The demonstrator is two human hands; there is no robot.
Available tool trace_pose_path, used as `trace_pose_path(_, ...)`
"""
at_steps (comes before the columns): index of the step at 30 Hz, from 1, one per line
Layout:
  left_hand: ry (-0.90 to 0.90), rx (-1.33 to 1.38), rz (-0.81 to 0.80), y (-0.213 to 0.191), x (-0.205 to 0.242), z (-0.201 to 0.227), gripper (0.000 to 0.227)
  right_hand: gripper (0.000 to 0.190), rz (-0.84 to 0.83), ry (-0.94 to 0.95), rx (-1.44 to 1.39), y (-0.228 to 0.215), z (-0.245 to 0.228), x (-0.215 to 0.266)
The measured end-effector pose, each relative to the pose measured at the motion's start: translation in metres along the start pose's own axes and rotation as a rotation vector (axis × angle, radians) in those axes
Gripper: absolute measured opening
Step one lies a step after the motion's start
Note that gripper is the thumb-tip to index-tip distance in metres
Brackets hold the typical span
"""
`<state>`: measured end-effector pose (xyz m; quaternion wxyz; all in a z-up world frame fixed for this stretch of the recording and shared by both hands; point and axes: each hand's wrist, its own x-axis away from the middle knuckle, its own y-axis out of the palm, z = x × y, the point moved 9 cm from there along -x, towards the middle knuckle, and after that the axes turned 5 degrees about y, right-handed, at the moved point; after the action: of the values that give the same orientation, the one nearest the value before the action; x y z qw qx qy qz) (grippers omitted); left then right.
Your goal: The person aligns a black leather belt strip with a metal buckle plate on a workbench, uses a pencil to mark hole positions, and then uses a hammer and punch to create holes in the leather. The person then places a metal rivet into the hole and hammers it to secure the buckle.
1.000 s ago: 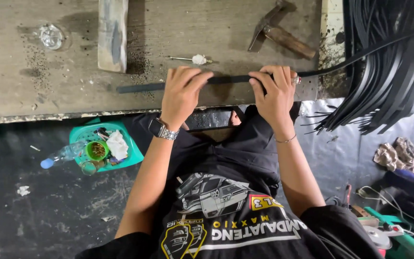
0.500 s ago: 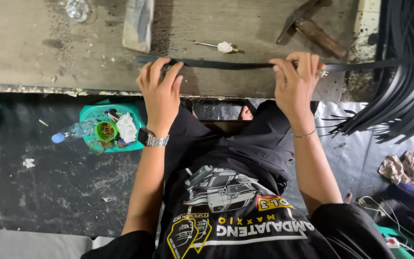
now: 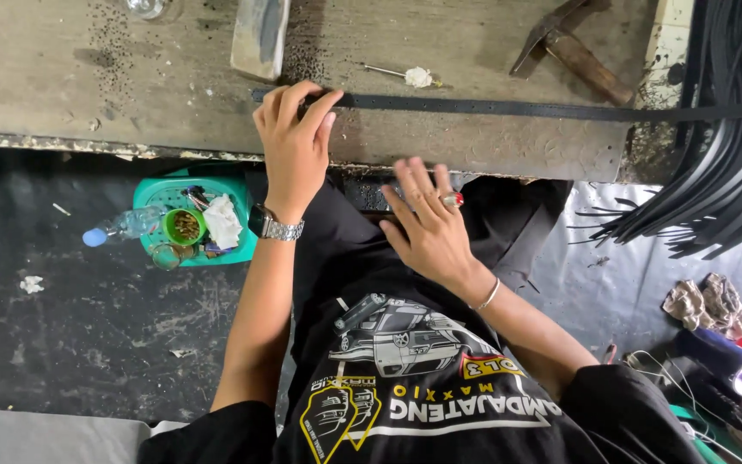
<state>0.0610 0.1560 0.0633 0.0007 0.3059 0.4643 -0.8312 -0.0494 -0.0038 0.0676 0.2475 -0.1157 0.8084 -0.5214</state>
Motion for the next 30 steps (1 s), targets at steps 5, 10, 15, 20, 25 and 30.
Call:
trace_pose_path(5,-0.009,0.027,-0.005,-0.001,0.002,0.001,0.028,0.075,-0.120,0.131,0.088,0.020,0.023,-0.029)
trace_pose_path(10,0.021,0.012,0.045,-0.012,-0.005,0.011,0.018,0.035,0.162,-0.315,-0.126,0.007,-0.021,-0.025)
trace_pose_path(15,0.006,0.096,0.037,-0.005,0.000,0.004,0.024,0.016,0.364,-0.144,-0.228,-0.013,0.024,-0.024)
trace_pose_path(20,0.007,0.053,0.042,-0.007,-0.004,0.009,0.019,0.034,0.333,0.160,0.124,-0.029,0.093,-0.025)
trace_pose_path(25,0.003,0.011,0.030,-0.004,-0.005,0.012,0.015,0.033,0.327,0.165,0.124,-0.037,0.099,-0.020)
trace_pose_path(30,0.054,-0.126,0.074,-0.004,-0.007,0.020,0.010,0.021,0.405,0.175,0.083,-0.044,0.112,-0.009)
